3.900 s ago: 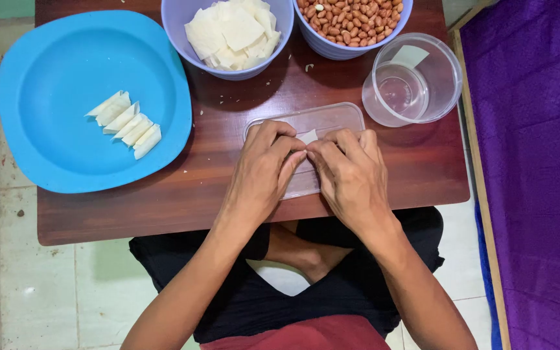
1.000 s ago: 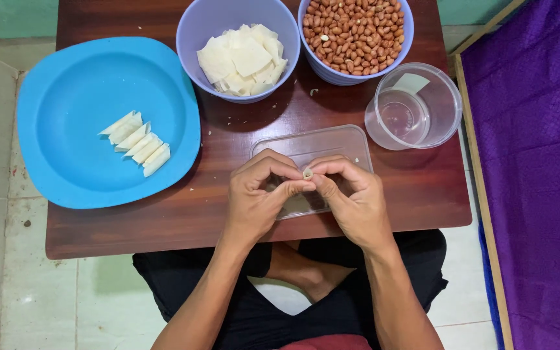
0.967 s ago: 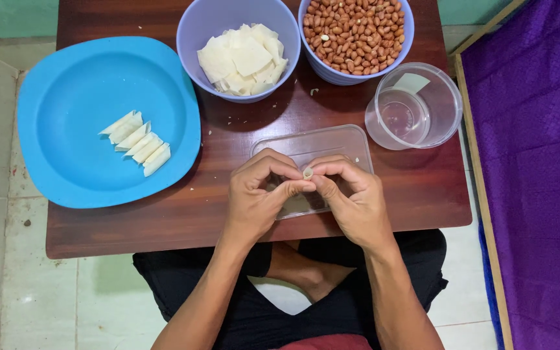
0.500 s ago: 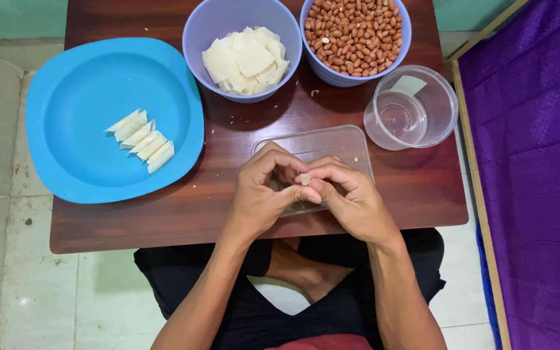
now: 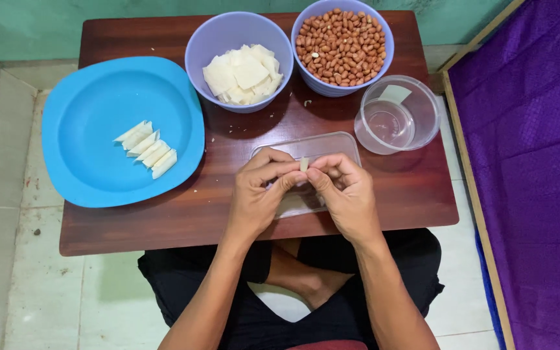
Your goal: Wrapping peanuts in small dough sheets to make snacks and placing them on a plate
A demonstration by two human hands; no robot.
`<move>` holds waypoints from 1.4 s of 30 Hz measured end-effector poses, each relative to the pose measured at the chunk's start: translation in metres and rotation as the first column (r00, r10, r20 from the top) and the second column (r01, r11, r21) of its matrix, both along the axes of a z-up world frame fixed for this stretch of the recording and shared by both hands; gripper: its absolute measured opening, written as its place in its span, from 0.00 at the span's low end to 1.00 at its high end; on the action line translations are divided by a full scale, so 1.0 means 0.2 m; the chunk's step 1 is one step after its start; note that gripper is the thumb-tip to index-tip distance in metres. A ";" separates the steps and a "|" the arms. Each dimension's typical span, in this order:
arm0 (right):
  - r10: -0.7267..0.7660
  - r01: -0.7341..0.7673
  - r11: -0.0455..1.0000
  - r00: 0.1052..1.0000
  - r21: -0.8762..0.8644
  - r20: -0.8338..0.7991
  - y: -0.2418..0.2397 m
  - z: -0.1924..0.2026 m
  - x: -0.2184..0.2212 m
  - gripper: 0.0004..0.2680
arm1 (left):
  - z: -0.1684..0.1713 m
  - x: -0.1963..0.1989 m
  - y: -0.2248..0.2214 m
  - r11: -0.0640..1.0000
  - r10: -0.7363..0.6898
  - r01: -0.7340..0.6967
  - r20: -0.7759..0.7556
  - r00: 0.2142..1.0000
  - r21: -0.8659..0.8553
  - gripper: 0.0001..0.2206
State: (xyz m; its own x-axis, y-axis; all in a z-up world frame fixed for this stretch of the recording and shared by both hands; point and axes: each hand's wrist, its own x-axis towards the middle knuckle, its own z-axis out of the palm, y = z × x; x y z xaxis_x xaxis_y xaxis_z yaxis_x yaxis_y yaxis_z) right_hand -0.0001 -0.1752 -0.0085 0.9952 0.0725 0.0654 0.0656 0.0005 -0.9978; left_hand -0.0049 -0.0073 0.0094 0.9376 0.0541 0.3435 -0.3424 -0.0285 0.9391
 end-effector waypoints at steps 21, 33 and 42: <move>0.069 0.593 0.441 0.726 -0.674 0.684 -0.47 0.21 0.17 0.12 | -0.05 0.14 -0.28 0.997 -0.049 0.038 -0.166 0.985 -0.065 0.07; 0.033 0.428 0.276 0.891 -0.860 0.454 -0.49 0.16 0.26 0.25 | -0.11 0.21 -0.39 0.969 -0.124 0.058 -0.273 0.954 -0.239 0.08; -0.006 0.436 0.395 0.882 -0.809 0.472 -0.48 0.21 0.25 0.21 | -0.11 0.20 -0.38 0.960 -0.136 0.038 -0.343 0.929 -0.277 0.08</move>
